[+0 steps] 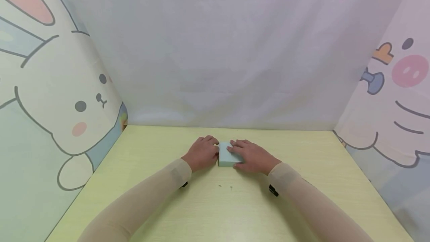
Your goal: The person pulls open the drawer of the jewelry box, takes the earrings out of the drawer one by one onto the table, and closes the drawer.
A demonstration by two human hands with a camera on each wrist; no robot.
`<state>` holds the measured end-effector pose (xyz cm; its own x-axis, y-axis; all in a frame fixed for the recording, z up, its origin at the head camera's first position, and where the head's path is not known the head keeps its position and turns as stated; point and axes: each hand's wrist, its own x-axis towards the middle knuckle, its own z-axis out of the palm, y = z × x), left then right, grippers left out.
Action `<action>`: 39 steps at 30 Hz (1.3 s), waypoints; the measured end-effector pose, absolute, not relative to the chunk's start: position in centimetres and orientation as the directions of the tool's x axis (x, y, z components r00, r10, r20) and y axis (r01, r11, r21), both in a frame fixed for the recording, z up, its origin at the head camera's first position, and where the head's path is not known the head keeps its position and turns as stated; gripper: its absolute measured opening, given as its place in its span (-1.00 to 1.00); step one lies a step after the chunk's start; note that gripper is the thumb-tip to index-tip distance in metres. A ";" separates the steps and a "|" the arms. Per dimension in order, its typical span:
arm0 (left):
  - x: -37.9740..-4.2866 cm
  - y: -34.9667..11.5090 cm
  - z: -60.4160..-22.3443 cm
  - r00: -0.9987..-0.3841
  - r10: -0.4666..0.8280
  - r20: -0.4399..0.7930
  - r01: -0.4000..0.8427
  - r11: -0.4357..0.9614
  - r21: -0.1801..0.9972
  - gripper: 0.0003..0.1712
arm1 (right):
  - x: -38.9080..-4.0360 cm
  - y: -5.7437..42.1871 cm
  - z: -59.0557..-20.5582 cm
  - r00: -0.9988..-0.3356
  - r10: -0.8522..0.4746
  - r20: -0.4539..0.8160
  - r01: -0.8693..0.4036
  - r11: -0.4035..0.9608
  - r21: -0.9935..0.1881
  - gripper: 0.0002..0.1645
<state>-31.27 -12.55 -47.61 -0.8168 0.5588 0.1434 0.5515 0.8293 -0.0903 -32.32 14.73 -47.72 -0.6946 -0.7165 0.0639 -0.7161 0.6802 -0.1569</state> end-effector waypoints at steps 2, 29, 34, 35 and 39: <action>-31.2 -12.5 -47.6 -0.818 0.558 0.142 0.551 0.830 -0.088 -0.76 | -32.3 14.7 -47.8 -0.693 -0.718 0.066 -0.717 0.679 -0.156 -0.11; -30.7 -12.1 -47.6 -0.849 0.519 0.094 0.523 0.852 0.018 -0.66 | -32.2 14.5 -47.5 -0.698 -0.713 0.064 -0.714 0.686 -0.142 -0.12; -30.6 -12.2 -47.7 -0.848 0.521 0.093 0.525 0.851 0.023 -0.66 | -32.2 14.4 -47.4 -0.698 -0.713 0.060 -0.713 0.687 -0.138 -0.13; -30.6 -12.2 -47.6 -0.848 0.521 0.092 0.525 0.851 0.022 -0.66 | -32.2 14.4 -47.4 -0.699 -0.713 0.058 -0.713 0.688 -0.138 -0.13; -30.7 -12.2 -47.7 -0.847 0.523 0.091 0.526 0.851 0.001 -0.66 | -32.1 14.4 -47.4 -0.696 -0.716 0.057 -0.716 0.685 -0.134 -0.14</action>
<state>-30.68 -12.16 -47.72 -0.8472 0.5233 0.0915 0.5256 0.8508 0.0013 -32.13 14.41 -47.42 -0.6959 -0.7158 0.0575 -0.7159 0.6853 -0.1335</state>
